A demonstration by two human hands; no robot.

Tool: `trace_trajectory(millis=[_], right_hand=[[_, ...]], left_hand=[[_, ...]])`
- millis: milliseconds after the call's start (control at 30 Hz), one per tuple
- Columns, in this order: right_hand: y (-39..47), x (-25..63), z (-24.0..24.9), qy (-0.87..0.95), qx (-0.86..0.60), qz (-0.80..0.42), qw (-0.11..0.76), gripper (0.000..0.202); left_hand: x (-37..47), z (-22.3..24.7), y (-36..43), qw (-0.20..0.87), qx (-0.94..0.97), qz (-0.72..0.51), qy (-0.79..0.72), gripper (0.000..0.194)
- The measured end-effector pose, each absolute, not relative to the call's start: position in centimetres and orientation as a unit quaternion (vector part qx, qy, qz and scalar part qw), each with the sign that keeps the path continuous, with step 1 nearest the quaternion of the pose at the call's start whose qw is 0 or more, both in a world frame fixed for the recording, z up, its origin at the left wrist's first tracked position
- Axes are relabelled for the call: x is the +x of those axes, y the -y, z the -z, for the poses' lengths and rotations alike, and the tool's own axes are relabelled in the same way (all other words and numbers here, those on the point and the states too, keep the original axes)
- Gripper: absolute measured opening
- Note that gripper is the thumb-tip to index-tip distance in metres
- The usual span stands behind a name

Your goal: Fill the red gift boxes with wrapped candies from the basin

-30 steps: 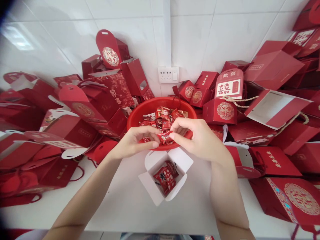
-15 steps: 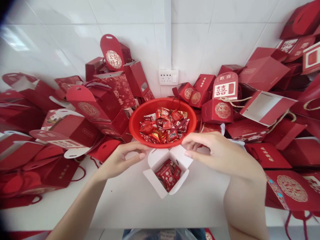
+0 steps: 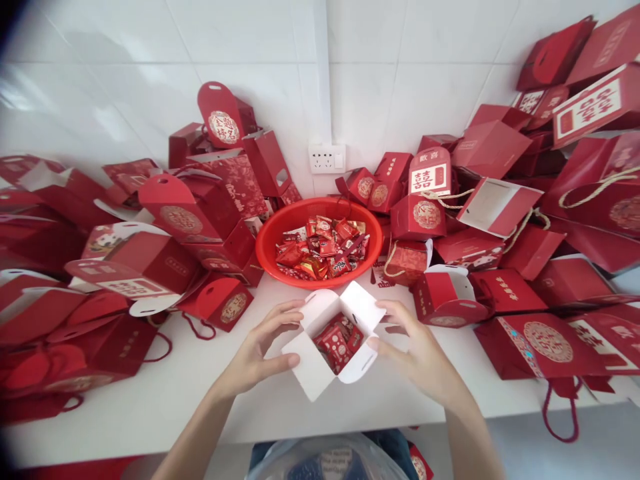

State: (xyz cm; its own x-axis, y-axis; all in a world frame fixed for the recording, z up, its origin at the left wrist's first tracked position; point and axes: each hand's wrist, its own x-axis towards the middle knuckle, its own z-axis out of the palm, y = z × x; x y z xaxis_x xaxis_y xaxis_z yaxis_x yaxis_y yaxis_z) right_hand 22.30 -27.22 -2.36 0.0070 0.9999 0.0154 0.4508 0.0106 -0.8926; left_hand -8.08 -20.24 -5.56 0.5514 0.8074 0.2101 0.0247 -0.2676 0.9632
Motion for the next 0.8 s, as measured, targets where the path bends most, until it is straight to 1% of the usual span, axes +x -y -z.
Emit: trace_trajectory(millis=[100, 167, 233, 333, 400, 500, 567, 633, 700, 767, 800], right_hand=[[28.8, 21.1, 4.3, 0.576, -0.557, -0.365, 0.475, 0.058], [29.5, 20.2, 5.2, 0.553, -0.536, -0.372, 0.519, 0.062], [30.1, 19.4, 5.8, 0.540, -0.512, -0.389, 0.543, 0.062], [30.6, 18.3, 6.2, 0.552, -0.489, -0.411, 0.536, 0.057], [30.7, 17.8, 6.4, 0.574, -0.484, -0.413, 0.515, 0.055], [30.6, 17.5, 6.6, 0.619, -0.471, -0.380, 0.500, 0.061], [30.4, 17.4, 6.7, 0.636, -0.469, -0.349, 0.503, 0.060], [29.9, 17.3, 6.9, 0.625, -0.489, -0.324, 0.515, 0.049], [29.2, 17.0, 7.1, 0.592, -0.521, -0.303, 0.535, 0.041], [28.4, 16.4, 7.4, 0.554, -0.543, -0.298, 0.557, 0.041], [28.0, 16.1, 7.6, 0.537, -0.549, -0.300, 0.566, 0.041]], left_hand=[[-8.0, 6.6, 21.0, 0.540, 0.699, -0.385, -0.269, 0.067], [-7.6, 6.9, 21.2, 0.546, 0.695, -0.399, -0.244, 0.080], [-6.7, 6.8, 21.4, 0.553, 0.686, -0.412, -0.233, 0.080], [-4.8, 6.3, 21.6, 0.545, 0.672, -0.421, -0.274, 0.070], [-3.5, 6.1, 21.9, 0.515, 0.665, -0.438, -0.318, 0.077], [-2.0, 6.1, 22.2, 0.488, 0.652, -0.456, -0.359, 0.094], [-1.6, 6.4, 22.3, 0.492, 0.646, -0.449, -0.374, 0.097], [-1.7, 6.5, 22.3, 0.478, 0.652, -0.443, -0.387, 0.087], [-1.9, 6.5, 22.2, 0.449, 0.674, -0.446, -0.382, 0.063], [-2.2, 6.4, 22.3, 0.434, 0.698, -0.448, -0.351, 0.038], [-2.3, 6.4, 22.4, 0.437, 0.707, -0.444, -0.335, 0.032]])
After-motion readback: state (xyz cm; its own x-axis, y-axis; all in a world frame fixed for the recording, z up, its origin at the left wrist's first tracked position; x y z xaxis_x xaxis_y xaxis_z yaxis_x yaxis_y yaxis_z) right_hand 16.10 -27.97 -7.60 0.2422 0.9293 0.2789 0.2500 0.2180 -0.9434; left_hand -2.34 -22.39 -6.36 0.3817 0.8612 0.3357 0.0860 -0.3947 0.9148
